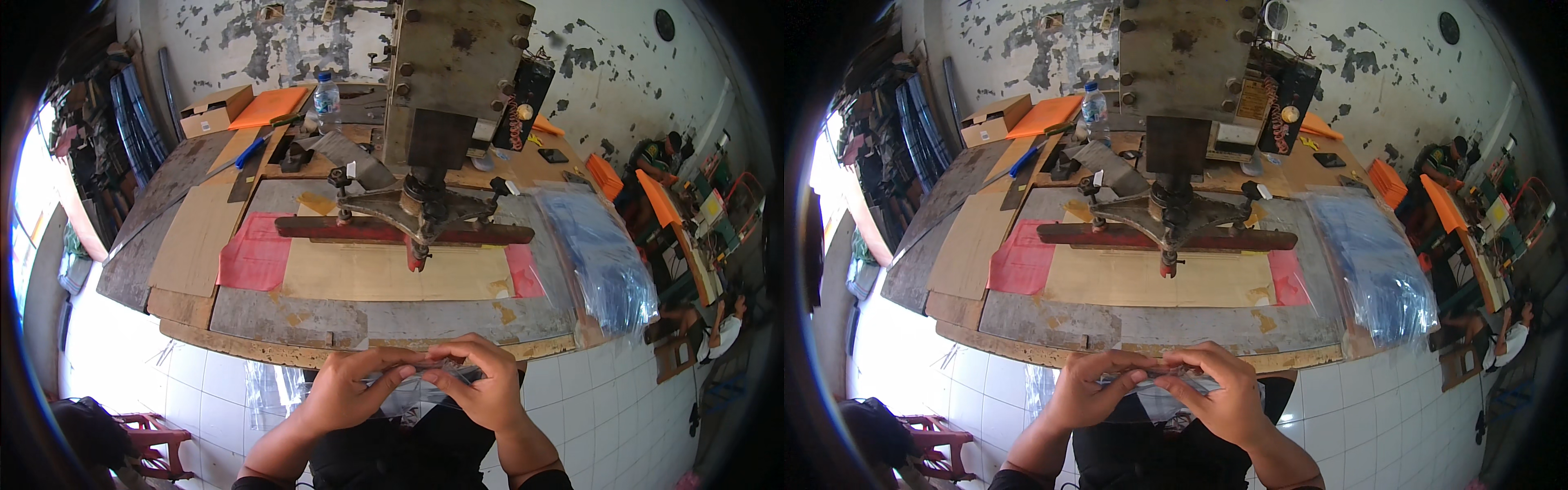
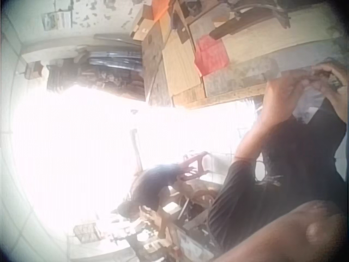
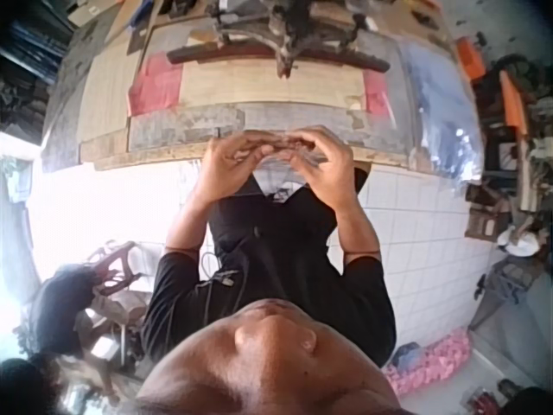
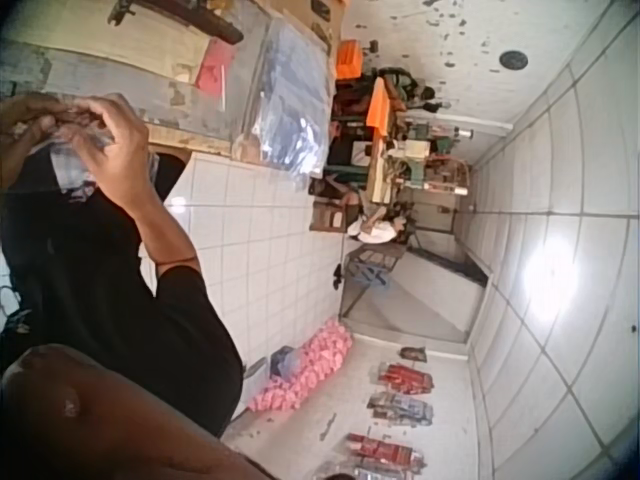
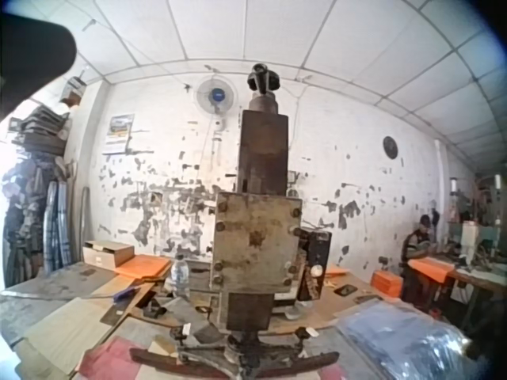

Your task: The person handles transparent plastic sheets by hand, unfolding, aligning, and positioning them on the work table beneath the press machine.

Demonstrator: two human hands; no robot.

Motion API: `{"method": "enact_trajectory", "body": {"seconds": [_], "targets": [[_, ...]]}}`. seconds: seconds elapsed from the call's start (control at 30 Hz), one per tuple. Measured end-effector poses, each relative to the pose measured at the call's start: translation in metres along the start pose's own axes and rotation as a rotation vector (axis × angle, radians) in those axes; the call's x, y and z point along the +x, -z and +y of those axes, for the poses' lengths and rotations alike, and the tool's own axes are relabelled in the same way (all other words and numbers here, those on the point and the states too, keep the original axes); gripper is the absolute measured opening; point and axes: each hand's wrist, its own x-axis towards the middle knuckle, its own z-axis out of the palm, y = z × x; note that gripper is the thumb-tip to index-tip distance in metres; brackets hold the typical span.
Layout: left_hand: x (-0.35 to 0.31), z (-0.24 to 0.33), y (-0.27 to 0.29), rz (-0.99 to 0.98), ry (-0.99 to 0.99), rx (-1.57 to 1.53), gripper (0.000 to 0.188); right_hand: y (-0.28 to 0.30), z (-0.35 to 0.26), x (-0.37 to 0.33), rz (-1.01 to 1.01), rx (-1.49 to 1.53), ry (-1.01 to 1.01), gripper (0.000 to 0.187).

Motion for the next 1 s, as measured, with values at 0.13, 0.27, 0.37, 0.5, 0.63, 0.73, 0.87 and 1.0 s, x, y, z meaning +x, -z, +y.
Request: {"method": "enact_trajectory", "body": {"seconds": [0.13, 0.27, 0.37, 0.5, 0.63, 0.73, 0.87, 1.0], "targets": [[0.003, 0.006, 0.001, -0.002, 0.042, -0.008, 0.016, 0.001, -0.002, 0.001, 0.006, 0.015, -0.041, 0.030], [0.006, 0.005, 0.002, -0.014, 0.047, 0.022, 0.017, 0.002, 0.004, 0.001, -0.006, 0.055, -0.067, 0.024], [0.009, 0.013, 0.001, 0.012, 0.120, 0.039, 0.015, 0.001, 0.010, 0.004, -0.031, 0.093, -0.089, 0.020], [0.016, 0.008, 0.005, -0.046, 0.036, 0.103, 0.024, -0.001, 0.020, 0.004, -0.063, 0.171, -0.128, 0.018], [0.016, 0.010, 0.011, -0.140, 0.173, 0.130, 0.037, -0.005, 0.027, 0.000, -0.052, 0.253, -0.145, 0.017], [0.019, 0.009, 0.011, -0.150, 0.193, 0.004, 0.042, -0.006, 0.030, -0.002, -0.050, 0.271, -0.138, 0.016], [0.018, 0.013, 0.030, -0.260, 0.199, 0.358, 0.050, 0.003, 0.034, -0.003, 0.023, 0.358, -0.216, 0.013], [0.005, -0.007, 0.054, -0.275, 0.268, 0.472, 0.037, 0.023, 0.037, 0.002, 0.143, 0.209, -0.264, 0.020]]}}
